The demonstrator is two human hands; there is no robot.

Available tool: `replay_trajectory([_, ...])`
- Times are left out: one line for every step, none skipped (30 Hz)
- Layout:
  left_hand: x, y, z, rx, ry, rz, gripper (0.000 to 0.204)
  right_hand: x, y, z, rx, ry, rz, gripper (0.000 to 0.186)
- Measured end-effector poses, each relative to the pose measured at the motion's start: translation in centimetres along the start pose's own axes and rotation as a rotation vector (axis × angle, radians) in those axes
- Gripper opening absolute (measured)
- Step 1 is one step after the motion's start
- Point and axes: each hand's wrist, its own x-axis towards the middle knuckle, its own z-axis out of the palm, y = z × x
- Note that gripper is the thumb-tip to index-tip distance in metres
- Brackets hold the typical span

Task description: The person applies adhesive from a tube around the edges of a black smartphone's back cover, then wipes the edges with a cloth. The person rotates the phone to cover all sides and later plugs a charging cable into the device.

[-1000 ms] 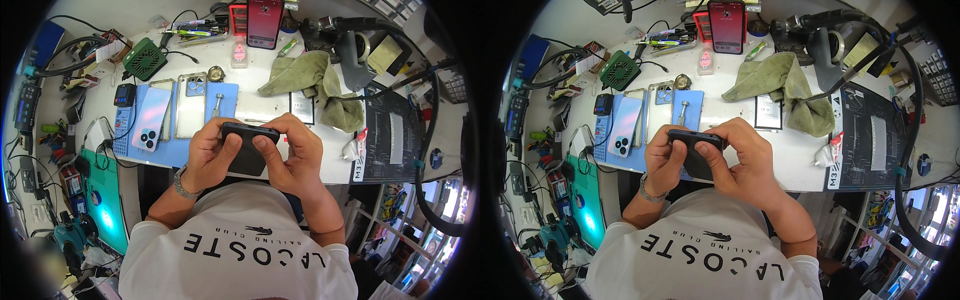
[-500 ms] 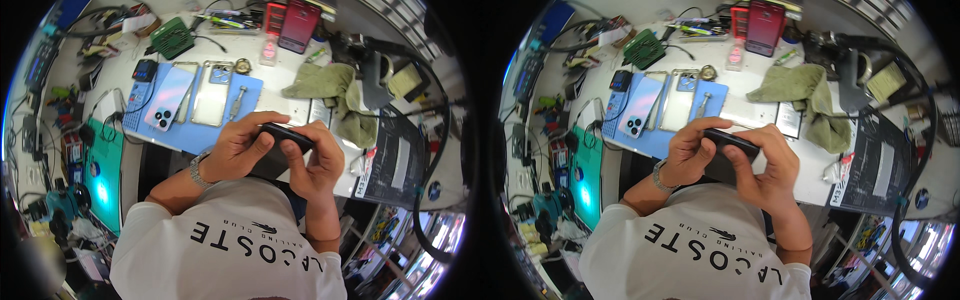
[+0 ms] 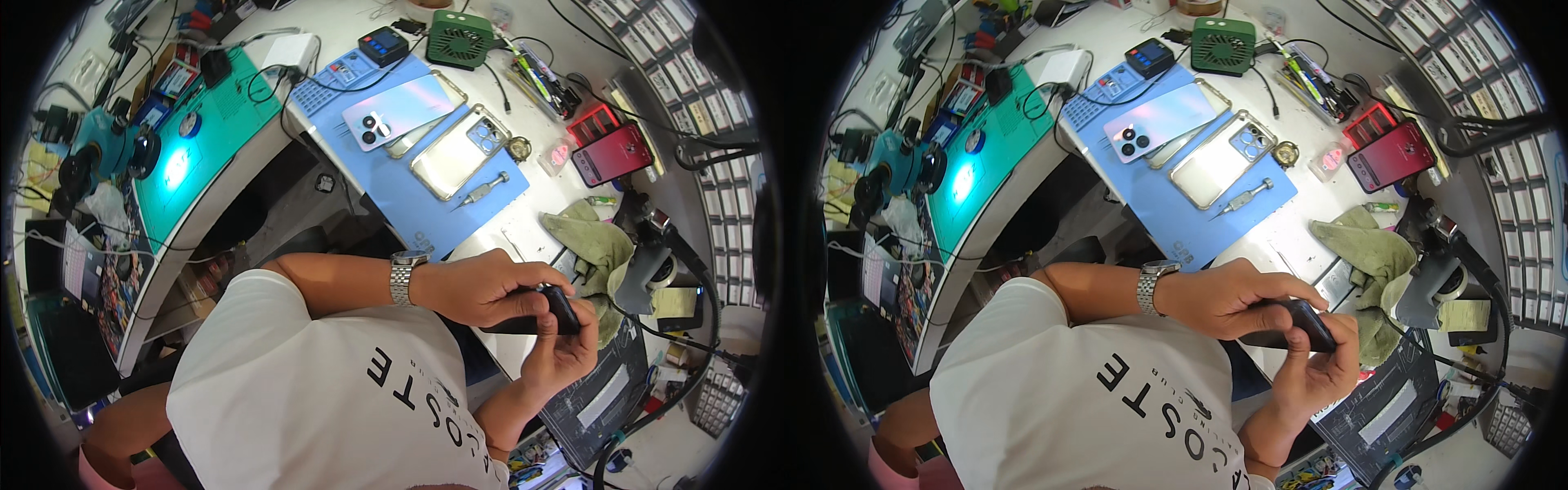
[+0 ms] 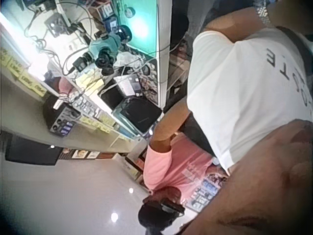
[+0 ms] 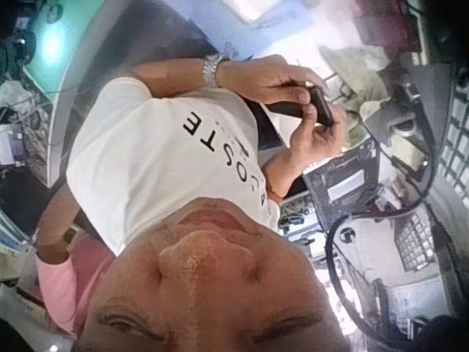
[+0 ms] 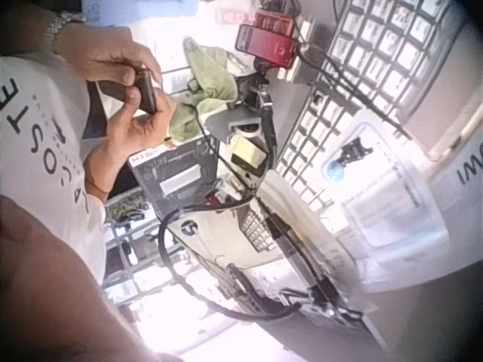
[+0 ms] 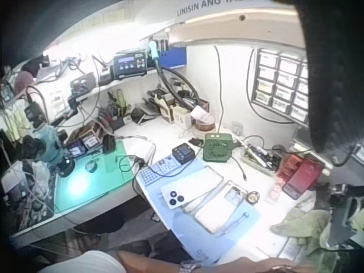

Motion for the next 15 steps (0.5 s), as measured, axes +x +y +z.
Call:
replay_trajectory([-0.4,-0.1,0.2,-0.023,0.009,0.006,0.044,-0.2,0.0,-0.3,0.051,-0.001,0.025,0.028])
replay_trajectory([-0.7,-0.3,0.5,-0.047,0.018,0.011,0.047,-0.4,-0.1,-0.5,0.062,0.023,0.052,0.028])
replay_trajectory([-0.8,-0.5,0.8,-0.069,0.026,0.021,0.05,-0.5,-0.2,-0.7,0.069,0.04,0.037,0.028])
replay_trajectory([-0.8,-0.7,0.9,-0.021,0.058,0.057,0.054,-0.7,-0.1,-0.9,0.076,0.056,0.024,0.029])
replay_trajectory([-1.1,-0.7,0.7,0.051,0.015,0.028,0.05,-0.8,-0.1,-1.1,0.083,0.071,0.01,0.029])
replay_trajectory([-1.1,-0.2,0.1,0.129,-0.03,-0.004,0.047,-0.7,0.2,-1.4,0.079,0.086,-0.05,0.032])
replay_trajectory([-1.3,0.1,-0.2,0.205,-0.077,-0.037,0.043,-0.6,0.4,-1.8,0.107,0.097,-0.061,0.032])
replay_trajectory([-1.6,-0.1,-0.3,0.204,-0.022,0.005,0.041,-0.6,0.7,-2.4,0.133,0.11,-0.072,0.033])
replay_trajectory([-1.4,-0.3,-0.2,0.201,0.013,0.052,0.039,-0.7,1.0,-3.0,0.154,0.143,-0.084,0.033])
replay_trajectory([-1.2,-0.4,-0.2,0.196,0.044,0.1,0.037,-0.5,1.5,-3.2,0.194,0.152,-0.102,0.034])
replay_trajectory([-1.7,-0.4,-0.6,0.246,0.088,0.034,0.035,-0.4,2.1,-2.9,0.241,0.147,-0.061,0.032])
replay_trajectory([-2.0,0.7,-1.2,0.285,0.098,-0.017,0.032,-0.3,2.6,-2.7,0.238,0.171,-0.041,0.029])
replay_trajectory([-2.1,1.3,-1.7,0.312,0.095,-0.05,0.03,-0.2,2.0,-1.6,0.296,0.232,0.05,0.026])
replay_trajectory([-2.3,1.2,-1.9,0.189,0.145,-0.078,0.03,0.0,2.1,-1.2,0.357,0.195,0.085,0.024])
replay_trajectory([-2.5,0.9,-2.2,0.066,0.188,-0.122,0.031,0.4,1.8,-0.4,0.48,0.185,0.126,0.022])
